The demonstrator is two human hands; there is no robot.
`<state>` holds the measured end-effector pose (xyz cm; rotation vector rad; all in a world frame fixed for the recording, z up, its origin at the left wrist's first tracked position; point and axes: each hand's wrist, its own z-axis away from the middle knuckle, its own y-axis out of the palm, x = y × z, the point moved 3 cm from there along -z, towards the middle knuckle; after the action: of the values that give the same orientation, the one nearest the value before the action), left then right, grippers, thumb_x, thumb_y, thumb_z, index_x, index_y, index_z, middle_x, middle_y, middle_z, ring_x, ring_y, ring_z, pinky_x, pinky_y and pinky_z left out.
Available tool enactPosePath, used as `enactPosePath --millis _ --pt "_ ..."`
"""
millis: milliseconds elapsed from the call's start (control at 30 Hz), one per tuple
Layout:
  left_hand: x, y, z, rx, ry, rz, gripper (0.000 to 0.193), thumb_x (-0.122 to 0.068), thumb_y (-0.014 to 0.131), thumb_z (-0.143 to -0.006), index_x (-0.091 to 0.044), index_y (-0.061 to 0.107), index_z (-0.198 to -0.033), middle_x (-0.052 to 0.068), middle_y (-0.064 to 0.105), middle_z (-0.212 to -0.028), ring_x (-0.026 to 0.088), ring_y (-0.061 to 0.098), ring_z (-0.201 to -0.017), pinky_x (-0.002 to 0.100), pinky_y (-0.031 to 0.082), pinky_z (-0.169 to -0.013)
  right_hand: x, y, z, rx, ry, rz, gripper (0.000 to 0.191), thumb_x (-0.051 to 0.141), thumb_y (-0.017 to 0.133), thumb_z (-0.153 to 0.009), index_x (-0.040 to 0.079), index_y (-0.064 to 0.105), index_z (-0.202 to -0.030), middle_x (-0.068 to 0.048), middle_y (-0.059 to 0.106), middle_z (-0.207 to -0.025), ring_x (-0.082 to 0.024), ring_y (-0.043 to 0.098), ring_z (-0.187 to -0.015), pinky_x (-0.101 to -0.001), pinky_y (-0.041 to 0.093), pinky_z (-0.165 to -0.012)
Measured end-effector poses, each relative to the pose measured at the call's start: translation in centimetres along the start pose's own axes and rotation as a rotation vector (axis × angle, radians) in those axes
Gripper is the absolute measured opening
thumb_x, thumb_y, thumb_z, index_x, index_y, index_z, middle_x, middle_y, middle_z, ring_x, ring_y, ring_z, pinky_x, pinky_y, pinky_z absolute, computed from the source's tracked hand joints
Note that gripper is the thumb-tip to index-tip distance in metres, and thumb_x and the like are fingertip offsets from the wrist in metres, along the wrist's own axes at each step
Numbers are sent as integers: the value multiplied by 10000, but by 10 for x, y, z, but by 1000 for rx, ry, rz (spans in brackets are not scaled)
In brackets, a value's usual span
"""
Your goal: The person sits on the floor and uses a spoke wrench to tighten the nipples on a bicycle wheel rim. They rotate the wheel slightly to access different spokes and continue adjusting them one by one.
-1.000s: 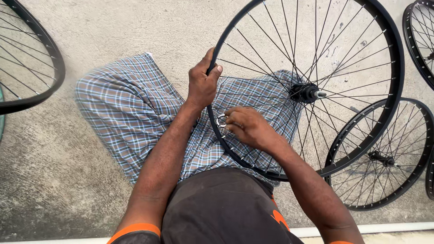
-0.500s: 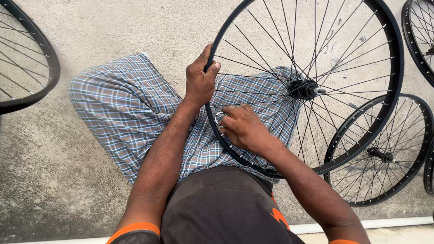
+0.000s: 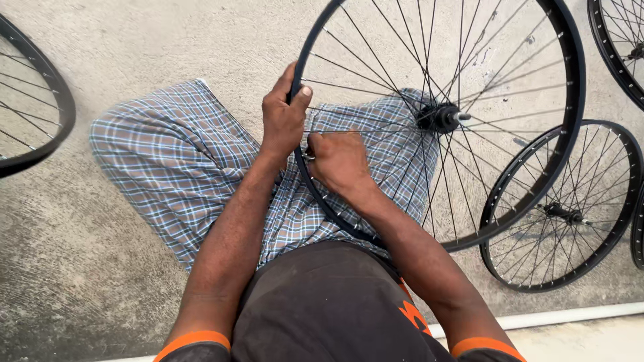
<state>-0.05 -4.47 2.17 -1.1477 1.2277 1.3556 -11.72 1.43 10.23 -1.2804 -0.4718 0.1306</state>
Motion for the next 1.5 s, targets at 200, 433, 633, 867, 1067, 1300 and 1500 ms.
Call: enactPosePath --millis 200,433,633,867,1067,1300,1500 --pt "7 0 -6 -16 20 132 464 -303 590 -1081 -45 584 -1467 -12 622 -825 14 500 -589 189 434 -482 -11 -18 -2 198 -65 -196 293 192 734 -853 52 625 -1087 -150 700 -881 -280 685 -800 -470 538 -764" --pt "0 5 0 12 84 181 481 -321 576 -1097 -32 569 -1481 -13 591 -809 8 468 -586 180 413 -452 -12 -15 20 -263 -410 -172 253 119 755 -832 66 508 -824 -105 525 -758 -240 545 -623 -407 464 -582" --pt "-9 6 2 38 121 226 473 -276 600 -1104 -6 560 -1490 -26 552 -778 12 443 -605 199 377 -466 -14 3 18 -364 -258 -36 220 -73 639 -776 86 488 -768 -38 462 -605 -195 475 -515 -379 417 -533" --pt "-3 0 0 12 209 32 481 -214 654 -1113 3 545 -1527 -35 516 -803 22 441 -647 216 375 -515 -4 -1 -3 82 16 82 133 84 719 -753 85 677 -879 -78 688 -703 -252 661 -649 -465 502 -703" --pt "13 -8 -1 20 74 93 508 -201 663 -1060 -15 531 -1514 -39 522 -776 10 455 -577 204 394 -465 -18 -8 -3 209 -57 -350 241 156 735 -854 63 662 -1064 -150 728 -940 -274 699 -866 -459 556 -801" --pt "19 -13 10 -5 29 89 474 -181 654 -1067 -14 553 -1499 -29 569 -800 15 474 -581 201 409 -469 -18 12 20 -163 -407 -166 172 119 751 -864 41 631 -961 -165 705 -932 -267 674 -787 -436 538 -705" --pt "11 -12 9 4 47 158 472 -158 645 -1066 -15 538 -1504 -28 580 -804 10 479 -575 193 424 -456 0 26 0 114 -48 84 55 61 659 -877 61 622 -918 -101 690 -757 -249 673 -673 -459 551 -698"
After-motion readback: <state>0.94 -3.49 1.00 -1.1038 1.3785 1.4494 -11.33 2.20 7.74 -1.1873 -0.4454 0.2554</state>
